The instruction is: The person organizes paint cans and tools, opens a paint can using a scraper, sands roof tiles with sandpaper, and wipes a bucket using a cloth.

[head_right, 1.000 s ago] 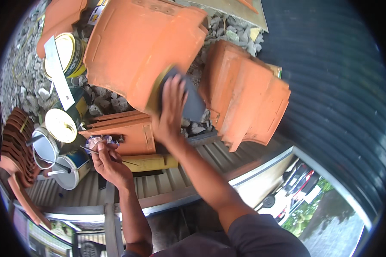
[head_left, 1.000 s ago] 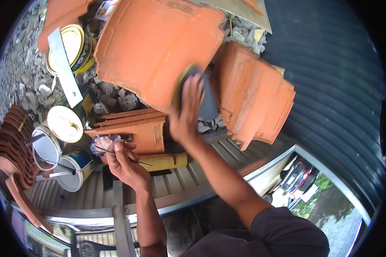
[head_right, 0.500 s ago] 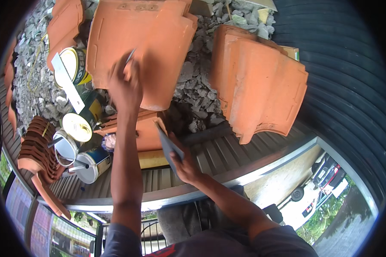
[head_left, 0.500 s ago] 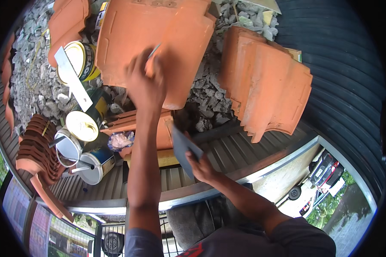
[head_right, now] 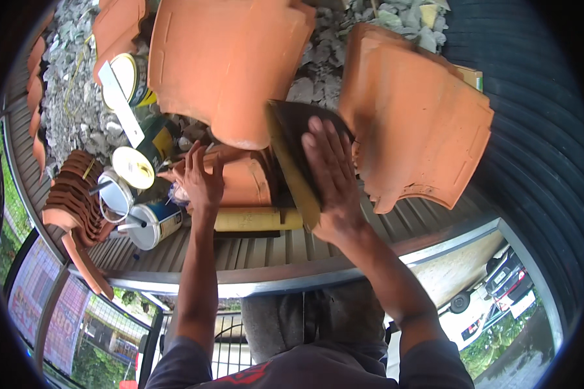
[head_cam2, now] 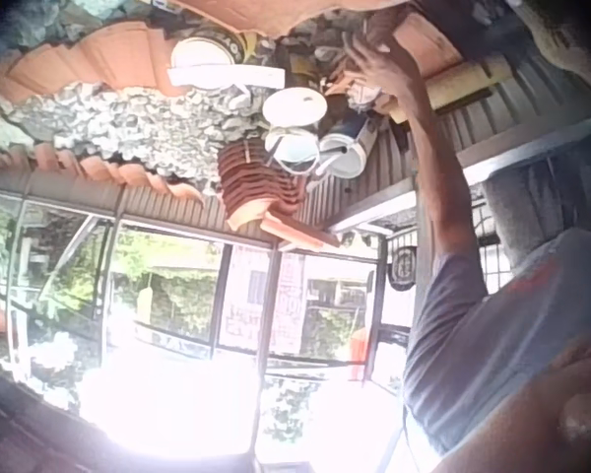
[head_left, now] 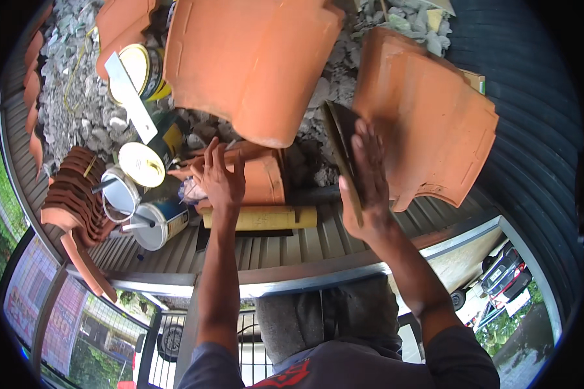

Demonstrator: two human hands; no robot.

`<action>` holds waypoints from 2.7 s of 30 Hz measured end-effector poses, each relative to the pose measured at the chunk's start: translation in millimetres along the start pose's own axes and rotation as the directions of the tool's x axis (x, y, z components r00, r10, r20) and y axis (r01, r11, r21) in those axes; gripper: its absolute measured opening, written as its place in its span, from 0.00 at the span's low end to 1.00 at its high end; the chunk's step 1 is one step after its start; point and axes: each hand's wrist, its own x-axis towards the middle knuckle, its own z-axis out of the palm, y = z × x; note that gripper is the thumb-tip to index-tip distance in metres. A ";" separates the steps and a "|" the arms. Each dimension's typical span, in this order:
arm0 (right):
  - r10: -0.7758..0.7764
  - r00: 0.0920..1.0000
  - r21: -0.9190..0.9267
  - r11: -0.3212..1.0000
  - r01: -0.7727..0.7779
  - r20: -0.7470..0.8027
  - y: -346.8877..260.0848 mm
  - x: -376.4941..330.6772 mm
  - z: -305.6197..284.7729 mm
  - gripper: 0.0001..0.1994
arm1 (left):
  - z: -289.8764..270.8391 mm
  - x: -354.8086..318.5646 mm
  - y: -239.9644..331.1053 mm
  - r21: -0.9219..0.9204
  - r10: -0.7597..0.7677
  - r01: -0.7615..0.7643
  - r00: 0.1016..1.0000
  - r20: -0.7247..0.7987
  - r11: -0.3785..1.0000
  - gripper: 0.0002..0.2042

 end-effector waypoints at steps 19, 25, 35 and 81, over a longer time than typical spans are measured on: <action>0.157 0.036 -0.135 0.684 0.717 0.987 -84.6 206.9 135.3 0.17 | -104.8 -188.0 19.5 -0.137 -0.333 0.348 0.935 0.121 0.928 0.13; -0.133 0.229 -0.142 0.473 0.870 0.964 -47.4 179.7 151.8 0.26 | -105.5 -212.3 10.4 -0.149 -0.253 0.256 0.967 0.040 0.955 0.15; -0.058 0.481 -0.354 0.600 0.717 0.875 -37.1 165.2 173.0 0.31 | -104.7 -217.1 12.6 -0.108 -0.208 0.202 0.977 -0.046 0.973 0.13; -0.189 0.416 -0.300 0.444 0.844 0.890 -26.7 177.6 192.6 0.30 | -106.9 -217.9 13.3 -0.187 -0.261 0.220 0.935 -0.240 0.957 0.09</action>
